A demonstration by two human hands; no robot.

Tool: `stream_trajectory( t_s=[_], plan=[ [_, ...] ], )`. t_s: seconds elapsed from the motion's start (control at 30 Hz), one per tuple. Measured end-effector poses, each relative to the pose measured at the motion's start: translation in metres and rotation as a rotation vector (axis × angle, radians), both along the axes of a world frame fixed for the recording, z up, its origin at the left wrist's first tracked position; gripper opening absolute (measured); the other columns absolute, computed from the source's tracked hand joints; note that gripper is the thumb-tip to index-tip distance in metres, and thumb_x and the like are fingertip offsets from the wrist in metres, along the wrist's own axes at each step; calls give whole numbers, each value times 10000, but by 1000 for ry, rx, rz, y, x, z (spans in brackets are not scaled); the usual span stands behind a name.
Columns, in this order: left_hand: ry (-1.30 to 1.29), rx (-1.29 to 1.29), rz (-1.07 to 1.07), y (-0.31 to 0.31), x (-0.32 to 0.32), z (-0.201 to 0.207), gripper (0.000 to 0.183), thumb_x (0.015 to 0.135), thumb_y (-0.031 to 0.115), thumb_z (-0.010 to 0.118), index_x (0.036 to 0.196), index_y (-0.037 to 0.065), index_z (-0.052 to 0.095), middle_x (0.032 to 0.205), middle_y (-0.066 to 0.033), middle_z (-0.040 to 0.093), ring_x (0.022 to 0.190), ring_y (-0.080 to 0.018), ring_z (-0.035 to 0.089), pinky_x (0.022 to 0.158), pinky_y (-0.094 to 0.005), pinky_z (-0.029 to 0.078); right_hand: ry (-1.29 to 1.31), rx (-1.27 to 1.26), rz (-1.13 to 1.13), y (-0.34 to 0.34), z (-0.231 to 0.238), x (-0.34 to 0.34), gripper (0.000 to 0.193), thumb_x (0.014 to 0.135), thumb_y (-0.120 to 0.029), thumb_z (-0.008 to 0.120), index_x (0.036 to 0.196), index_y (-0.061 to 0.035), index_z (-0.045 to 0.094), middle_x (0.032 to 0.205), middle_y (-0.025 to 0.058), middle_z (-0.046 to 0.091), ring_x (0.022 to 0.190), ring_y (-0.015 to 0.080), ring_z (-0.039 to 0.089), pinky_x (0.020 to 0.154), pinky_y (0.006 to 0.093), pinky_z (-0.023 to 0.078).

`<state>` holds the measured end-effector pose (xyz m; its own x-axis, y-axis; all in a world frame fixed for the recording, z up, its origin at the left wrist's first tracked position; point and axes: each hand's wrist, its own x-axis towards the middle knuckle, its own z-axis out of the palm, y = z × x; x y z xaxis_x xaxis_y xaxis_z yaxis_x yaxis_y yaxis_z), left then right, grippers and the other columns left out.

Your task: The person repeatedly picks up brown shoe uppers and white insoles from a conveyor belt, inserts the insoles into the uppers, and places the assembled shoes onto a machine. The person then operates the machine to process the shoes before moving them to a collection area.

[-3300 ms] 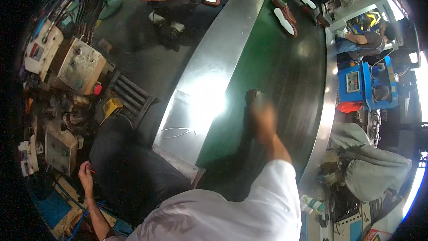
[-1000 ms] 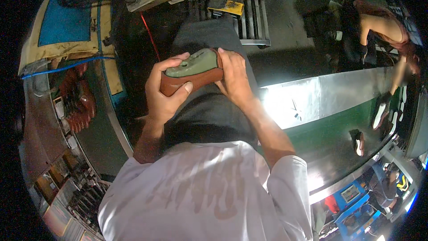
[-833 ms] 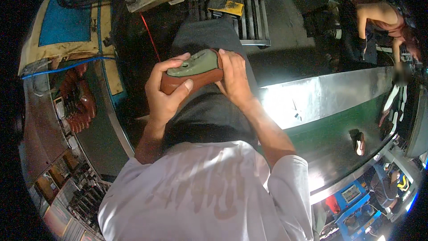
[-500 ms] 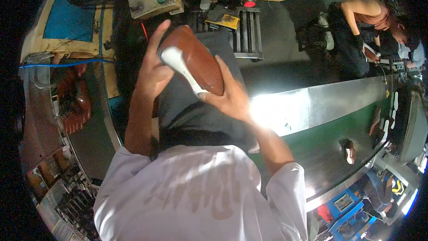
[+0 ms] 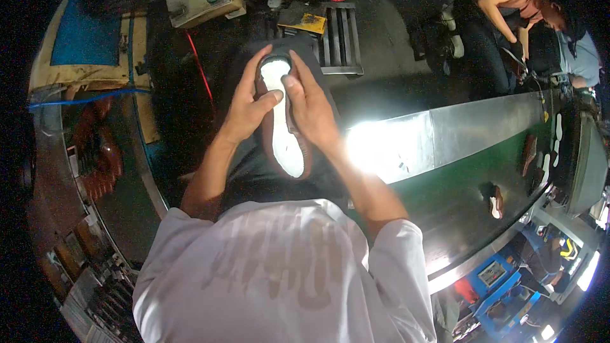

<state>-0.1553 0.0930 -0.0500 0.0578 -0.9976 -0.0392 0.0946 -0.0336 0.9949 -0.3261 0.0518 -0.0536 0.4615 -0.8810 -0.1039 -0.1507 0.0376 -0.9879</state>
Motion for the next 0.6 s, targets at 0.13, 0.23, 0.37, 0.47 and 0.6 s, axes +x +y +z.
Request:
stream_trajectory(
  t_s=[0.13, 0.23, 0.37, 0.47, 0.6],
  plan=[
    [20, 48, 69, 9, 1, -20, 801, 883, 8, 678, 1631, 31, 390, 1519, -127, 541, 1392, -219, 517, 1206, -366, 380, 38, 32, -28, 16, -8, 10, 607, 1133, -241, 543, 1652, 3, 345, 1546, 237, 542, 1448, 298, 508, 1208, 381, 371],
    [225, 141, 238, 18, 7, -30, 732, 889, -10, 666, 1588, 44, 456, 1424, -111, 596, 1288, -214, 588, 1127, -357, 460, 192, -273, 112, 50, -19, -8, 799, 1004, -230, 724, 1652, 13, 326, 1633, 304, 397, 1502, 459, 409, 1196, 503, 424],
    [362, 238, 469, 6, 38, -23, 606, 931, 28, 681, 1515, 57, 523, 1289, -96, 648, 1168, -218, 641, 1016, -383, 532, 594, -690, 416, 74, 22, -5, 836, 802, -163, 857, 1548, -370, 541, 1695, 278, 249, 1340, 557, 486, 1014, 571, 589],
    [380, 244, 489, 3, 68, -19, 550, 931, 43, 713, 1460, 25, 561, 1193, -73, 669, 1085, -194, 669, 958, -339, 537, 547, -793, 449, 56, 16, 12, 798, 785, -158, 854, 1515, -339, 588, 1688, 279, 269, 1253, 562, 527, 964, 565, 612],
    [-221, 134, 468, -12, 127, -54, 422, 981, 122, 753, 1364, -34, 669, 1198, -91, 736, 1099, -179, 694, 980, -320, 534, 580, -800, 594, 39, 11, 25, 755, 775, -166, 847, 1479, -336, 634, 1693, 252, 292, 1158, 521, 573, 963, 541, 618]
  ],
)
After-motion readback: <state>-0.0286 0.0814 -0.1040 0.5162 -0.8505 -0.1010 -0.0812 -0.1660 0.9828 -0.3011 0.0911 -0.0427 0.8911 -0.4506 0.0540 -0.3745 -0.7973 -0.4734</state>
